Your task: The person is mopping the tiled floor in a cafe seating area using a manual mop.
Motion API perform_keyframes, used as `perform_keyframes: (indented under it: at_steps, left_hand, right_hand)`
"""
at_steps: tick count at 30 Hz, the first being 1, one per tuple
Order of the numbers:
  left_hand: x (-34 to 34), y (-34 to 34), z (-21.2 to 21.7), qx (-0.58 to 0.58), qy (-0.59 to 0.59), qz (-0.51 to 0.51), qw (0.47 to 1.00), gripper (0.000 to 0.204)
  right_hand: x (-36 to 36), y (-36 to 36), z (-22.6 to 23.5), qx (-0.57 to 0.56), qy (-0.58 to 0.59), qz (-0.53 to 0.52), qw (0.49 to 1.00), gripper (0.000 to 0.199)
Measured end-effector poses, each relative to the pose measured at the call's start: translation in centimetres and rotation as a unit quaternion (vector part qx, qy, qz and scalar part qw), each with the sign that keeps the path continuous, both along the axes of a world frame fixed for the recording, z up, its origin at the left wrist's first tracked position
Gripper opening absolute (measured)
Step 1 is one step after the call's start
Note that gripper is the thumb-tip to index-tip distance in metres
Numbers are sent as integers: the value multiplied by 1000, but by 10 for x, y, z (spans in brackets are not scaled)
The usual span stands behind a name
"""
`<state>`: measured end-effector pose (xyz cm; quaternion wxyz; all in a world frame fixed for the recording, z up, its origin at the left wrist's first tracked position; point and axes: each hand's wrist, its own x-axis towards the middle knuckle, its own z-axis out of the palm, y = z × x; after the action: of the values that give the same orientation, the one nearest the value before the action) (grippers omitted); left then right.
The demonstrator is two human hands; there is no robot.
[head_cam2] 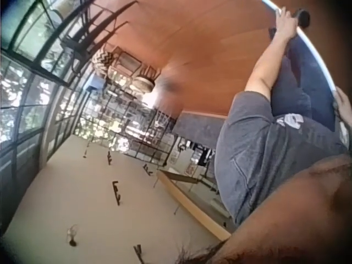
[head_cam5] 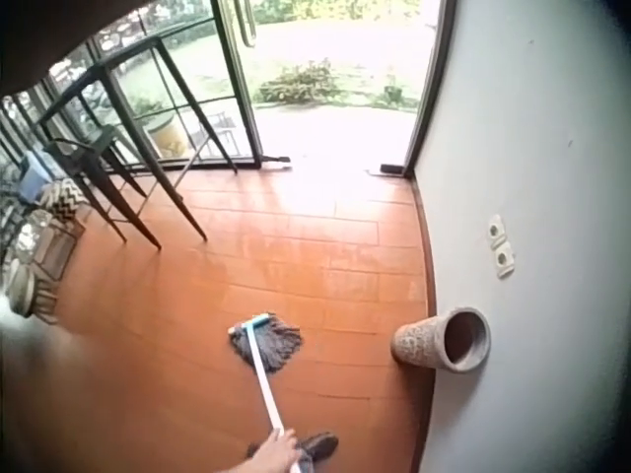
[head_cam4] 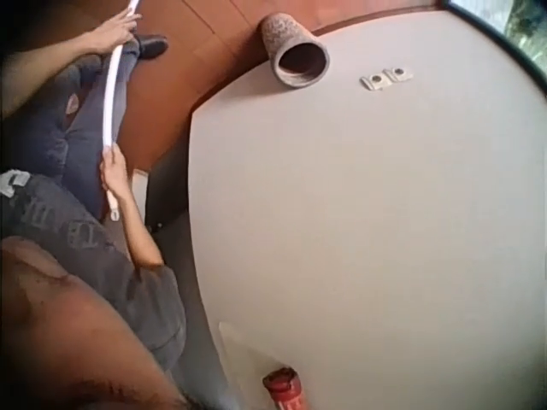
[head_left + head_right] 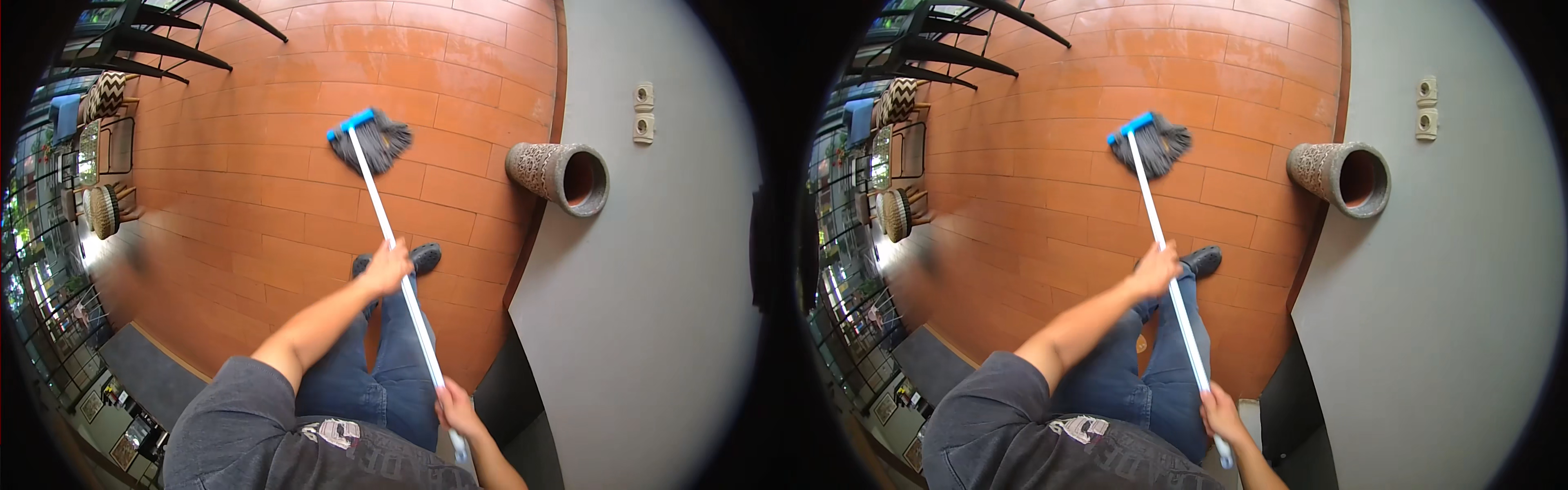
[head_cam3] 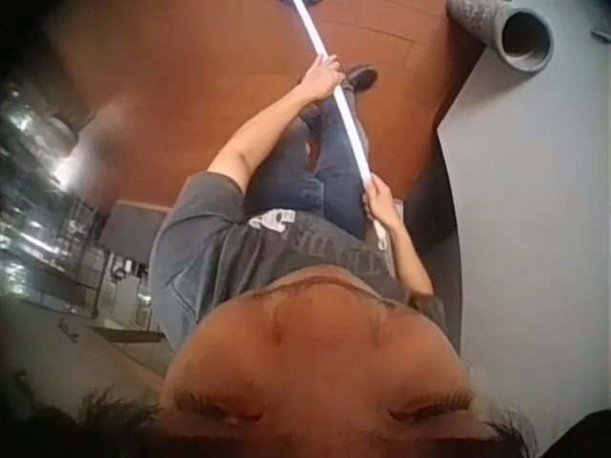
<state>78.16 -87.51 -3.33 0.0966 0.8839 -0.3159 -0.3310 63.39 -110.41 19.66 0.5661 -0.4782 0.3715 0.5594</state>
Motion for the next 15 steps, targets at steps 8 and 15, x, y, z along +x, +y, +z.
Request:
perform_keyframes:
  at_steps: [8,15]
  left_hand:
    - [157,116,-65,165,-83,-27,983,21]
    - [19,73,-31,77,-35,-42,996,15]
  right_hand:
    - [108,134,-96,44,-25,-64,997,28]
    - [6,72,-48,3,18,40,999,23]
